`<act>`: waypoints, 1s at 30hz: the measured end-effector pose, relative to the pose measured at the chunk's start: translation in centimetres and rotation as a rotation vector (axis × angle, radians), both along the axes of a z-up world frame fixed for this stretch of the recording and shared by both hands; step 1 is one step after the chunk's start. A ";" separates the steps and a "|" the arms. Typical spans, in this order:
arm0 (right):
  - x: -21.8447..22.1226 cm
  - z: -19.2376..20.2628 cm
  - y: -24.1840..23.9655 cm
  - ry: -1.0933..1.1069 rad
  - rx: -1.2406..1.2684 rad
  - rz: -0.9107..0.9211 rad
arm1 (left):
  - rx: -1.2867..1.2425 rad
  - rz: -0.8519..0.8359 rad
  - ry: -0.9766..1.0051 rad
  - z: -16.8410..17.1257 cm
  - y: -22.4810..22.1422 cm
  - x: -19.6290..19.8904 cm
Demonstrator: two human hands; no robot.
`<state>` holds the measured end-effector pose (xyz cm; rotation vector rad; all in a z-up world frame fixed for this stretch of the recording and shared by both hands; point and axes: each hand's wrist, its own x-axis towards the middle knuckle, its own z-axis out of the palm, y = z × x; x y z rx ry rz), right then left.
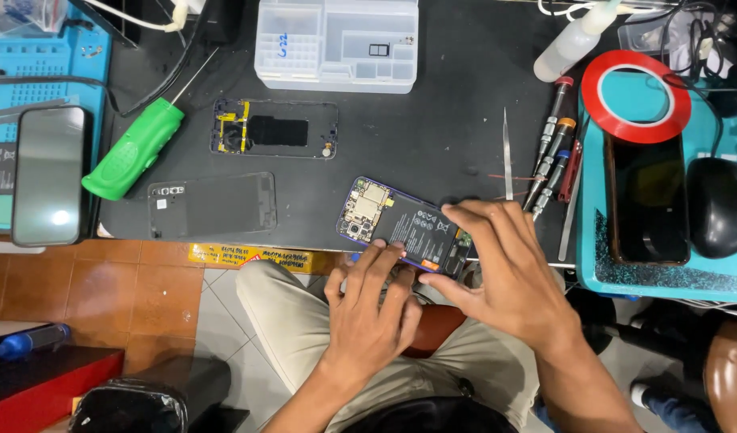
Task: Technician performing internal repairs on a mobile phone, including prying connectors and installing a battery.
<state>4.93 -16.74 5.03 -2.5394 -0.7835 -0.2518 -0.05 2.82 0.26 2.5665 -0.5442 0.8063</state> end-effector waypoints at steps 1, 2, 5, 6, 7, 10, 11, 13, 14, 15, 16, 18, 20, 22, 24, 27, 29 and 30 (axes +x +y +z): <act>0.1 -0.1 0.1 0.001 0.000 -0.002 | 0.000 -0.002 0.001 -0.2 -0.1 0.0; 0.1 -0.2 0.3 -0.051 0.050 0.007 | -0.017 0.007 -0.005 -0.4 -0.1 0.0; -0.1 -0.5 0.7 -0.157 0.103 0.003 | -0.042 0.023 -0.015 -0.7 -0.2 -0.1; -0.3 -0.6 0.8 -0.209 0.104 -0.010 | -0.050 0.030 -0.018 -0.7 -0.3 -0.2; -0.3 -0.6 0.8 -0.206 0.105 -0.007 | -0.049 0.033 -0.015 -0.8 -0.3 -0.2; -0.2 -0.7 0.6 -0.243 0.054 -0.006 | -0.044 0.031 -0.035 -1.0 -0.4 0.0; 0.0 -0.6 0.4 -0.217 0.038 0.015 | -0.038 0.029 -0.034 -0.9 -0.4 0.0; 0.3 -0.7 0.1 -0.193 0.021 0.037 | -0.033 0.027 -0.036 -0.8 -0.4 0.1; 0.5 -0.7 -0.1 -0.167 0.016 0.063 | -0.025 0.025 -0.038 -0.8 -0.4 0.1; 0.7 -0.8 -0.3 -0.141 0.012 0.090 | -0.017 0.023 -0.041 -0.8 -0.4 0.1; 0.9 -0.8 -0.5 -0.143 0.011 0.092 | -0.018 0.025 -0.043 -0.9 -0.4 0.1; 1.4 -1.0 -0.9 -0.063 0.067 0.123 | -0.001 -0.004 -0.031 -1.1 -0.4 0.0; 1.8 -0.7 -1.3 -0.045 0.058 0.130 | 0.039 0.001 -0.010 -0.8 -0.4 -0.1; 2.1 -0.5 -1.5 -0.026 0.047 0.136 | 0.076 0.005 0.012 -0.6 -0.6 -0.1; 2.3 -0.2 -1.5 0.020 0.025 0.129 | 0.200 0.043 0.019 -0.3 -0.9 -0.1; 2.9 0.5 -1.7 0.074 0.043 0.135 | 0.192 0.060 0.039 -0.1 -1.5 0.1; 3.4 1.2 -1.7 0.117 0.060 0.119 | 0.193 0.047 0.046 0.0 -1.6 0.1; 3.6 1.5 -1.7 0.161 0.077 0.099 | 0.194 0.029 0.054 0.0 -1.6 0.2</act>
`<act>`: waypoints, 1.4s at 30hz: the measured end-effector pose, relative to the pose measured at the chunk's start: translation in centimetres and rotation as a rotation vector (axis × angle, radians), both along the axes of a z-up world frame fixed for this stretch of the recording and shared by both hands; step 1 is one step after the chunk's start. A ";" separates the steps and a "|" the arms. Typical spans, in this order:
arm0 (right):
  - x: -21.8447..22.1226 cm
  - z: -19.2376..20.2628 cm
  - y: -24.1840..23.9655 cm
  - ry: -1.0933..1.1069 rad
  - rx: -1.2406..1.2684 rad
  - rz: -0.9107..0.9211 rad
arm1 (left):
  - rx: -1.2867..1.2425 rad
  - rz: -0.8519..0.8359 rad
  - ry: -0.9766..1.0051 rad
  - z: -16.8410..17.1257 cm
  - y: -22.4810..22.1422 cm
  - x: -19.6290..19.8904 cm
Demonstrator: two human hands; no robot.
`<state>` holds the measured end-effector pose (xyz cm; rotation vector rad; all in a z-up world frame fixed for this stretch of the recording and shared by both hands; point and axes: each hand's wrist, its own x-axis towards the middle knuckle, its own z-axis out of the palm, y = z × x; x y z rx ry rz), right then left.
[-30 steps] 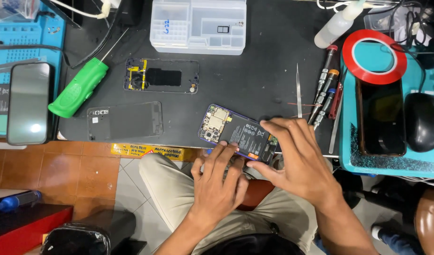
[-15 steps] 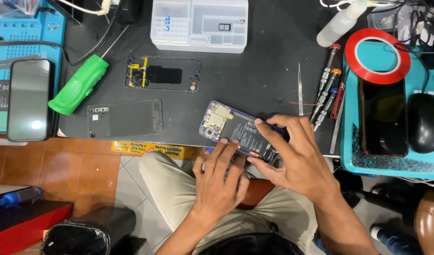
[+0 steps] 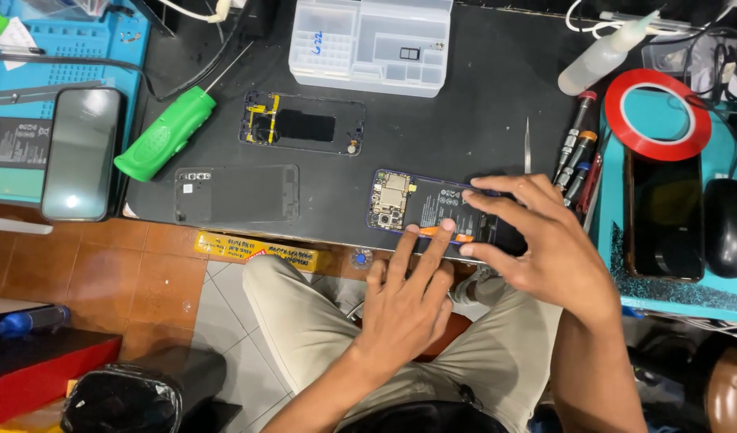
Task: Technician performing internal repairs on a mobile phone, including prying connectors and installing a battery.
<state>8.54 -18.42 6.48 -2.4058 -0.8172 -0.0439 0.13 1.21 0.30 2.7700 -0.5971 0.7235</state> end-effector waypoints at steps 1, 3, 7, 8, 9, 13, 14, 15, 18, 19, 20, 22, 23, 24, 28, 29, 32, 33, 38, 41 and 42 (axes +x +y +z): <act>0.2 0.1 -0.1 -0.001 -0.001 0.003 | -0.001 0.003 -0.001 0.0 0.1 0.0; 0.4 0.3 -0.2 0.005 -0.081 0.000 | -0.141 -0.099 -0.014 0.1 0.4 0.0; 1.1 0.8 1.2 -0.148 -0.068 0.016 | -0.292 -0.125 -0.110 -0.4 1.7 0.1; 1.6 0.9 1.6 -0.192 -0.059 0.110 | -0.359 -0.061 -0.135 -0.7 2.2 0.2; 2.0 0.9 2.1 -0.235 -0.050 0.205 | -0.425 0.004 -0.161 -1.0 2.7 0.3; 5.3 1.2 3.7 -0.237 -0.195 0.327 | -0.445 0.105 -0.185 -0.1 5.0 1.1; 6.0 1.3 4.0 -0.204 -0.220 0.356 | -0.452 0.128 -0.178 -0.3 5.3 1.0; 6.6 1.4 4.4 -0.171 -0.245 0.386 | -0.458 0.151 -0.171 -0.5 5.6 1.0; 7.3 1.7 5.2 -0.195 -0.296 0.399 | -0.505 0.118 -0.253 -2.7 5.6 0.7; 7.4 1.7 5.2 -0.197 -0.298 0.395 | -0.507 0.115 -0.255 -2.6 5.7 0.6; 7.7 1.7 5.3 -0.223 -0.299 0.451 | -0.496 0.111 -0.263 -2.6 5.8 0.5; 8.4 1.8 5.5 -0.248 -0.300 0.515 | -0.484 0.116 -0.272 -2.5 5.8 0.4; 8.8 1.9 5.6 -0.227 -0.262 0.577 | -0.485 0.112 -0.272 -2.4 5.7 0.3; 9.2 2.1 5.7 -0.207 -0.222 0.639 | -0.484 0.109 -0.273 -2.3 5.8 0.3; 9.2 3.8 6.4 -0.330 -0.281 0.731 | -0.476 0.111 -0.264 -1.9 5.8 0.0; 9.1 4.1 6.7 -0.277 -0.225 0.738 | -0.472 0.112 -0.259 -2.0 5.8 -0.1; 10.4 2.9 6.9 -0.227 -0.210 0.774 | -0.468 0.119 -0.249 -2.1 5.8 0.0; 11.0 2.0 6.8 -0.224 -0.253 0.800 | -0.470 0.121 -0.236 -2.2 5.7 -0.1; 13.1 -1.7 7.0 -0.453 -0.436 0.843 | -0.458 0.127 -0.218 -2.1 5.7 -0.2; 13.5 -2.3 7.6 -0.525 -0.510 0.824 | -0.450 0.124 -0.213 -2.1 5.8 -0.3; 13.4 -2.1 7.8 -0.526 -0.534 0.812 | -0.446 0.123 -0.212 -2.1 5.7 -0.3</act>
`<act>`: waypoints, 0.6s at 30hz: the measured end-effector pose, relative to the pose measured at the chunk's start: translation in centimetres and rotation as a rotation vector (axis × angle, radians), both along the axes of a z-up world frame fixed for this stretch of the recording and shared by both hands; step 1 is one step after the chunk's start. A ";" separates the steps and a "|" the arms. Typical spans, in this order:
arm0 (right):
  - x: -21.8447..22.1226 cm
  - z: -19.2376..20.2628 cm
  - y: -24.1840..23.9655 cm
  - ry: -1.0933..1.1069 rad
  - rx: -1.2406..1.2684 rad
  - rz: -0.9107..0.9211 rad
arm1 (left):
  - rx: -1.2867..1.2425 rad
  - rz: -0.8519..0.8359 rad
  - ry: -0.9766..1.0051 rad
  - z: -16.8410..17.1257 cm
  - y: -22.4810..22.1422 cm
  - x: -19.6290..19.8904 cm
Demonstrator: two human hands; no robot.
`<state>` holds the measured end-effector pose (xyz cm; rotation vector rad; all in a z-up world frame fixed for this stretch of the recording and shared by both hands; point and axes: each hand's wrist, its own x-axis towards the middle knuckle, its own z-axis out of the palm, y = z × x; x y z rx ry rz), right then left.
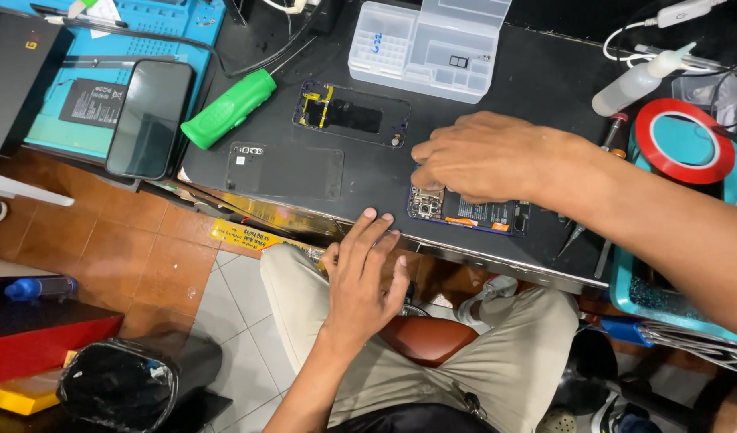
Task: Technician performing internal repairs on a mobile phone, including prying connectors and installing a battery.
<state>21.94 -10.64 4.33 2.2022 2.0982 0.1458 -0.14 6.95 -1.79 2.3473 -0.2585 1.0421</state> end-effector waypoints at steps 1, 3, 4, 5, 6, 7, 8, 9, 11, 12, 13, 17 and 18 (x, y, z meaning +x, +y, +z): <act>-0.2 0.8 0.3 0.000 0.000 0.001 | 0.000 0.001 0.000 0.0 0.1 0.0; -0.7 2.3 0.9 0.210 -0.189 -0.138 | 0.013 -0.031 0.025 0.1 0.3 -0.1; -0.9 3.0 1.0 0.210 -0.188 -0.137 | 0.013 -0.031 0.025 0.1 0.6 0.0; -1.1 3.7 1.0 0.327 -0.164 -0.175 | -0.001 -0.057 0.037 0.1 0.9 0.0; -1.3 4.5 0.9 0.440 -0.139 -0.219 | -0.016 -0.087 0.045 0.0 1.2 0.2; -1.6 4.8 1.3 0.436 -0.138 -0.224 | -0.017 -0.092 0.040 0.9 2.5 0.2; -2.1 5.3 1.0 0.371 -0.162 -0.243 | -0.030 -0.133 0.038 1.7 3.6 0.5; -2.5 5.7 0.7 0.306 -0.187 -0.263 | -0.044 -0.174 0.035 2.4 4.5 1.0; -2.3 7.1 -1.2 0.290 -0.137 -0.354 | -0.004 -0.141 0.056 3.8 7.4 1.7; -2.1 7.8 -1.8 0.270 -0.088 -0.413 | 0.038 -0.076 0.075 4.6 9.0 2.1; -3.1 8.9 -3.5 0.271 -0.085 -0.426 | 0.039 -0.089 0.074 4.9 9.7 2.3; -7.1 11.2 -9.2 0.315 0.343 -0.591 | 0.156 0.075 0.295 5.1 12.2 3.0; -8.2 11.1 -10.4 0.265 0.392 -0.738 | 0.187 0.089 0.389 4.9 12.6 2.9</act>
